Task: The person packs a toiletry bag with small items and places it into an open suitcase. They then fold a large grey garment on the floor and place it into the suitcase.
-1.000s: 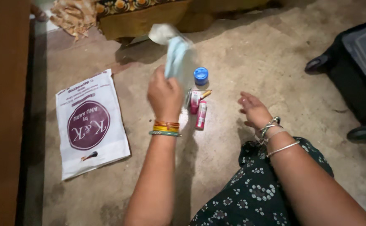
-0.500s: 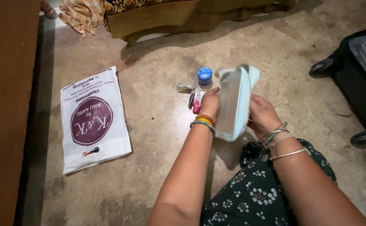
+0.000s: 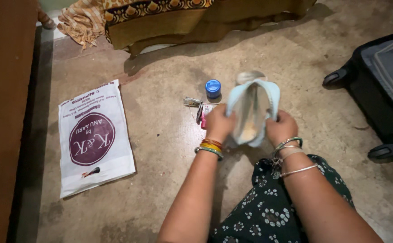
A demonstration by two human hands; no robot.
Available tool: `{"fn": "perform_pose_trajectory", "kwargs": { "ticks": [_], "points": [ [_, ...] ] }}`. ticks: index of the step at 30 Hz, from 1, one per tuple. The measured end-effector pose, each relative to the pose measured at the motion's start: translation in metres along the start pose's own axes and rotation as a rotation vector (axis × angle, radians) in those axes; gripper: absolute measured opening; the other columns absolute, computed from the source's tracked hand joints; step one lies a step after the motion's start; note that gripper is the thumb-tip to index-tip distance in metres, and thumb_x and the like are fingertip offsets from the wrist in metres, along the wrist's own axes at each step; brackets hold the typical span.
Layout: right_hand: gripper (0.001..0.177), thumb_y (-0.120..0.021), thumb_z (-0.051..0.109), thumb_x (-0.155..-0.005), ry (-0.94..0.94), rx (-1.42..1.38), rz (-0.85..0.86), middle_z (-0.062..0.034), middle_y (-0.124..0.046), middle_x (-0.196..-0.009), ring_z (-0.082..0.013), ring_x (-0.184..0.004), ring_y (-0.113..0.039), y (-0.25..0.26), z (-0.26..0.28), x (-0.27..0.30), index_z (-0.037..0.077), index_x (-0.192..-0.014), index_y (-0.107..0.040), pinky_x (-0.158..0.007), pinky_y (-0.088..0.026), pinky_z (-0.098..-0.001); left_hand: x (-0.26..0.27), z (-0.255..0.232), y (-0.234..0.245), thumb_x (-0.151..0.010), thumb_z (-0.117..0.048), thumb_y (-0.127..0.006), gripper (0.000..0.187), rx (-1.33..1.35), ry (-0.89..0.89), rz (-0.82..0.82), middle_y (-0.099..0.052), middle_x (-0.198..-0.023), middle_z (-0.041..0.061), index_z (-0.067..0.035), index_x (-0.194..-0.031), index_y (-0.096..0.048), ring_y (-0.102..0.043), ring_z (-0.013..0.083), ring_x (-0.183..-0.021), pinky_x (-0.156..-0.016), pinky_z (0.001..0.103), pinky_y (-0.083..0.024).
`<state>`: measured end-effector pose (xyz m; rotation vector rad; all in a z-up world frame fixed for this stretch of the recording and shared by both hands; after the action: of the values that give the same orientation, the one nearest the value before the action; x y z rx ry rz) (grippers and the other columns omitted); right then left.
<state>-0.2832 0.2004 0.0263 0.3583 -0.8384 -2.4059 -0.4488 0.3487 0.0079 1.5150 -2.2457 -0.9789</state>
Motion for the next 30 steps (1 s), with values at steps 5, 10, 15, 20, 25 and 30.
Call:
{"fn": "perform_pose_trajectory", "kwargs": {
  "ticks": [5,10,15,20,25,30],
  "points": [
    [0.024,-0.069,0.02,-0.089,-0.16,-0.039,-0.154,-0.0154,-0.076,-0.09,-0.0289,-0.083,-0.075,0.011,-0.02,-0.008,0.008,-0.11,-0.076,-0.08,-0.057,-0.0392,-0.014,0.066,0.017,-0.083,-0.03,-0.075,0.027,0.279,0.19,-0.158,-0.077,-0.086,0.013,-0.009,-0.1,-0.08,-0.078,0.026,-0.078,-0.073,0.037,-0.06],
    [0.03,-0.071,0.018,-0.089,-0.056,0.001,-0.182,-0.0135,-0.077,-0.096,-0.03,-0.089,-0.074,0.001,-0.024,-0.015,0.009,-0.117,-0.064,-0.083,-0.057,-0.0412,0.006,0.054,-0.017,-0.082,-0.029,-0.077,0.036,0.376,0.188,0.045,-0.076,-0.08,0.014,-0.001,-0.105,-0.073,-0.074,0.0234,-0.066,-0.064,0.035,-0.059],
    [0.069,-0.08,0.011,-0.071,0.061,0.034,0.128,-0.0202,-0.069,-0.103,-0.0371,-0.093,-0.07,-0.024,-0.014,-0.012,0.006,-0.129,-0.044,-0.081,-0.056,-0.0438,0.015,0.036,-0.038,-0.088,-0.037,-0.075,0.043,0.519,0.249,0.021,-0.076,-0.08,0.016,0.004,-0.101,-0.074,-0.074,0.0217,-0.069,-0.065,0.035,-0.06],
    [0.045,-0.063,0.004,-0.087,0.003,0.169,0.109,-0.0203,-0.072,-0.106,-0.0397,-0.1,-0.069,-0.03,0.002,-0.008,0.008,-0.129,-0.046,-0.088,-0.054,-0.0477,-0.017,0.032,-0.021,-0.104,-0.044,-0.062,0.044,0.081,0.244,-0.039,-0.076,-0.095,0.02,-0.004,-0.102,-0.08,-0.071,0.0385,-0.091,-0.083,0.048,-0.054],
    [0.023,-0.059,-0.003,-0.087,0.276,0.154,0.046,-0.017,-0.072,-0.105,-0.0375,-0.102,-0.069,-0.025,0.017,-0.004,0.013,-0.101,-0.068,-0.088,-0.055,-0.0466,-0.079,-0.006,0.011,-0.085,-0.037,-0.079,0.056,-0.267,-0.179,-0.24,-0.063,-0.131,0.014,-0.015,-0.134,-0.063,-0.058,0.0376,-0.12,-0.102,0.047,-0.048],
    [0.046,-0.056,-0.008,-0.081,0.381,0.229,0.014,-0.0154,-0.072,-0.122,-0.0379,-0.11,-0.067,-0.029,0.028,-0.006,0.017,-0.113,-0.078,-0.094,-0.053,-0.0455,-0.13,0.004,0.002,-0.068,-0.037,-0.087,0.07,-0.513,0.13,0.207,-0.05,-0.143,0.008,-0.03,-0.134,-0.062,-0.048,0.0392,-0.13,-0.101,0.052,-0.041]
  ]
}}
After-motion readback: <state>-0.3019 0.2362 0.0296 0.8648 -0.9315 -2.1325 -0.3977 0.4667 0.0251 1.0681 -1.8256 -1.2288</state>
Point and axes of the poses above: each hand's wrist, its own x-axis away from the middle knuckle, its own y-axis out of the back of the hand, z = x × y, the point moved 5 cm from there along -x, towards the middle knuckle
